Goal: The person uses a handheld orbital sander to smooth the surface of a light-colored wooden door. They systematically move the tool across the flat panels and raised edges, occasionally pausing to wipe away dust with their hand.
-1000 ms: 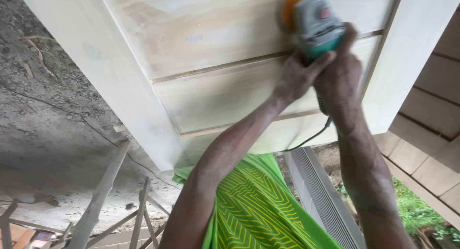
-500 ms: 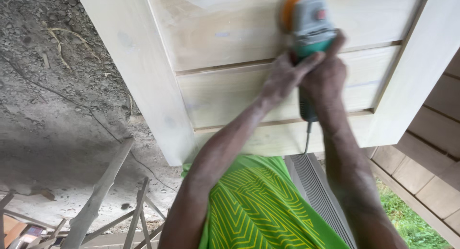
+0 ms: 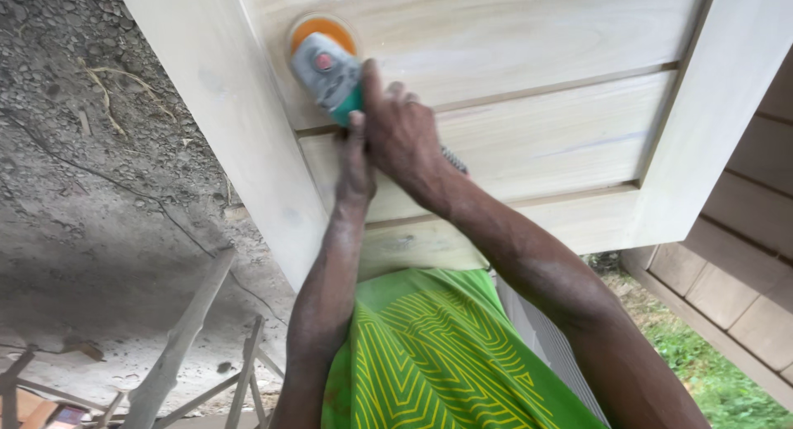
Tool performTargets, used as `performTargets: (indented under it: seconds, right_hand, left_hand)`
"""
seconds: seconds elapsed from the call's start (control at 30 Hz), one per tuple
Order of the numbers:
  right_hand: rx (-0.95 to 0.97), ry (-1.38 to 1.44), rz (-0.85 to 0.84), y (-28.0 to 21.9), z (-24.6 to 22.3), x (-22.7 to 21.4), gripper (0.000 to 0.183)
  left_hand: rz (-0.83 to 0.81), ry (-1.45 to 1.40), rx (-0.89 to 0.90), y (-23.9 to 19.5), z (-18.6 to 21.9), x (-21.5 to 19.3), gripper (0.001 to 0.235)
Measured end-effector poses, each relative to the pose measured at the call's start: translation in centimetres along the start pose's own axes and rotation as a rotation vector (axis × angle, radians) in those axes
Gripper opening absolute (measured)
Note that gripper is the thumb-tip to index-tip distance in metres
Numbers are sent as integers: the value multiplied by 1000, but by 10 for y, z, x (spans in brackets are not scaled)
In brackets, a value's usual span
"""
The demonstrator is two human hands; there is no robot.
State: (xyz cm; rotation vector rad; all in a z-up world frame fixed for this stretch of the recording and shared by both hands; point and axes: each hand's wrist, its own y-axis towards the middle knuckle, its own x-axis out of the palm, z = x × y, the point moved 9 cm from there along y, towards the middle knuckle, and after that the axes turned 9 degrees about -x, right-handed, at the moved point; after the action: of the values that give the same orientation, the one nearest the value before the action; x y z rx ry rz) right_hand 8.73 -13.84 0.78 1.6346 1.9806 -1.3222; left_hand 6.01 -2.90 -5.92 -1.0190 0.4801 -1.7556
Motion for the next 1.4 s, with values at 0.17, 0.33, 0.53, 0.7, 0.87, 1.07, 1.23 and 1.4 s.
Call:
performTargets:
  seconds: [0.17,0.33,0.53,0.7,0.87,1.07,1.23,1.4]
  right_hand:
    - [29,-146,164,-31,75,-48,95]
    - [84,-19,290,-64,132,-91,79]
    - [51,1,332,-47,94,-82,76]
    - [69,-116,173,-3,32,-33,99]
    - [-91,-50,165,10,-21,-3,78]
    - [-61,-131,101,-9,-7,-15,88]
    - [-98,-83,202,4,-8,-23,82]
    - [-99,-85,159,11,-15,-8,77]
  left_hand:
    - [-164,69,-13,37,-35,86,71]
    - [-277,349,-191,54,-64,165,96]
    - [-226,301,-159,45,-28,137,103]
    - [-46,155,-62,32,7,41,87]
    - [49,57,47,4,24,-16,77]
    - [22,31,37,-4,0,11,78]
    - [21,135,30,12,18,9,79]
    - [-26,35,30,5,39,8,79]
